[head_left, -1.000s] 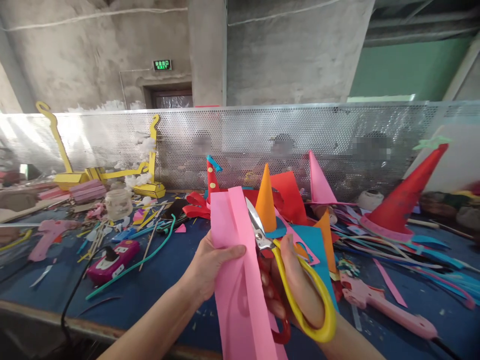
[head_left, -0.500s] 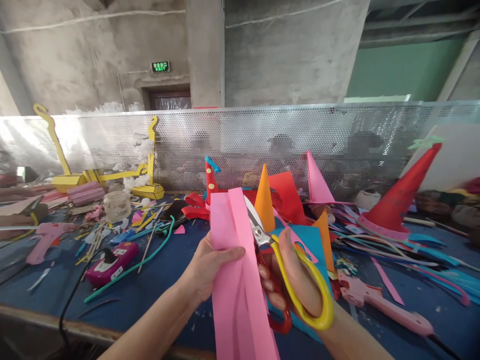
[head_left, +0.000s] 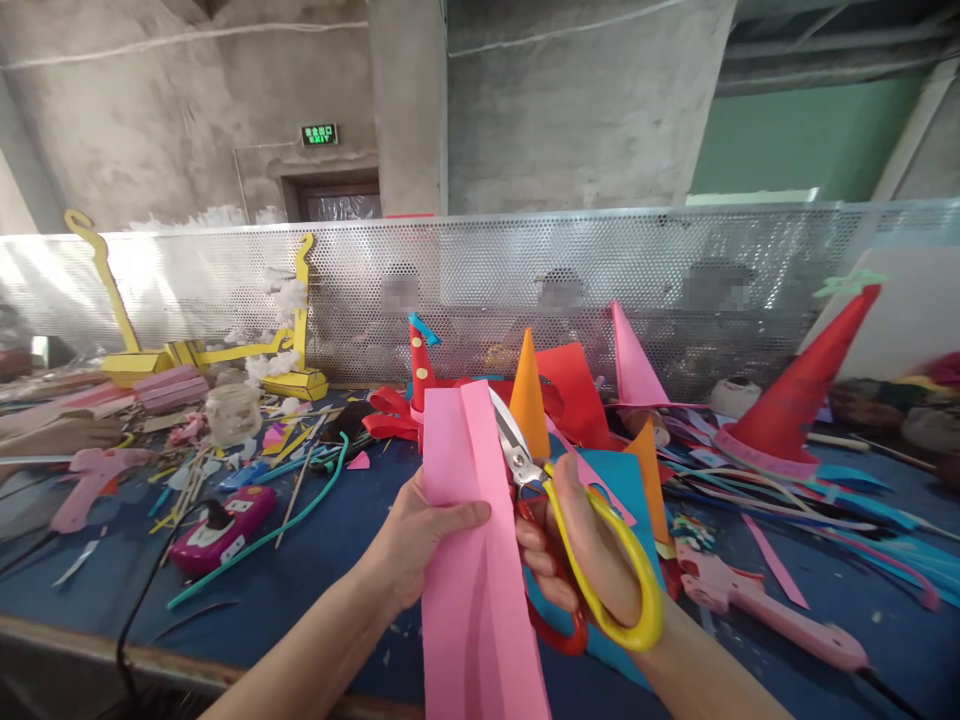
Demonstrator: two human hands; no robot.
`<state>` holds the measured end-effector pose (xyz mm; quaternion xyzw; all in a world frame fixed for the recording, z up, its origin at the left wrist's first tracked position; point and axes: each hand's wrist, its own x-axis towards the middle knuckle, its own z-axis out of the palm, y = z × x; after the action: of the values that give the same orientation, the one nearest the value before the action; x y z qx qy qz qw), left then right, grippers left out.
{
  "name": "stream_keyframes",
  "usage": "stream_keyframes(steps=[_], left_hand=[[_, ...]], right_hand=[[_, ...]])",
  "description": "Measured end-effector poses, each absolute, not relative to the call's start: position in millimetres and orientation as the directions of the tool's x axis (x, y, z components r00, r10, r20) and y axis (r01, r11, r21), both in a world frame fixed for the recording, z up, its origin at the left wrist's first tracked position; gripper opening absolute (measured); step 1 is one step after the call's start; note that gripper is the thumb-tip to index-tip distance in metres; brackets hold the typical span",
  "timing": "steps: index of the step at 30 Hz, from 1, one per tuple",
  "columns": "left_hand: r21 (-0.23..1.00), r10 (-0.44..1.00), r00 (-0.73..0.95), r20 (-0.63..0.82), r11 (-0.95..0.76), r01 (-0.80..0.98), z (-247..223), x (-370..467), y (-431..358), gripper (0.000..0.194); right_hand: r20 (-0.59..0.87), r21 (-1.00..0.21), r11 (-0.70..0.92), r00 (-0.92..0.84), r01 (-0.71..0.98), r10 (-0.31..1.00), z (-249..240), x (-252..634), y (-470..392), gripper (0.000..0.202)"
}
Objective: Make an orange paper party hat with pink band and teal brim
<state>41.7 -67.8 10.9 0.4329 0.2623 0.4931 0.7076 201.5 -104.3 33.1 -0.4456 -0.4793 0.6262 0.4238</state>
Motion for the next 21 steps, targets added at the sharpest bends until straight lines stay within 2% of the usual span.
stream_keyframes(steps=[9,14,18,21], left_hand=[[0.873,0.931,0.362,0.044,0.140,-0.466,10.7,40.5,-67.5,0.050],[0.861,0.933,0.360,0.013,0.172,-0.478,5.8,42.4,-67.8,0.058],[0.873,0.939,0.342,-0.010,0.175,-0.455,-0.8,40.6,-65.5,0.064],[0.914,0.967,0.249,0.051,0.055,-0.402,0.7,30.7,-55.8,0.082]], right_hand=[[0.012,-0.999,0.000,-0.241,-0.051,0.970,28.1,209.9,-102.9,0.077],[-0.061,-0.997,-0.072,-0.267,-0.031,0.962,31.3,210.9,-103.0,0.078],[-0.040,-0.999,-0.043,-0.260,-0.005,0.965,32.8,211.4,-97.0,0.076],[-0.074,-0.997,-0.074,-0.253,0.008,0.965,30.2,212.5,-88.5,0.075]])
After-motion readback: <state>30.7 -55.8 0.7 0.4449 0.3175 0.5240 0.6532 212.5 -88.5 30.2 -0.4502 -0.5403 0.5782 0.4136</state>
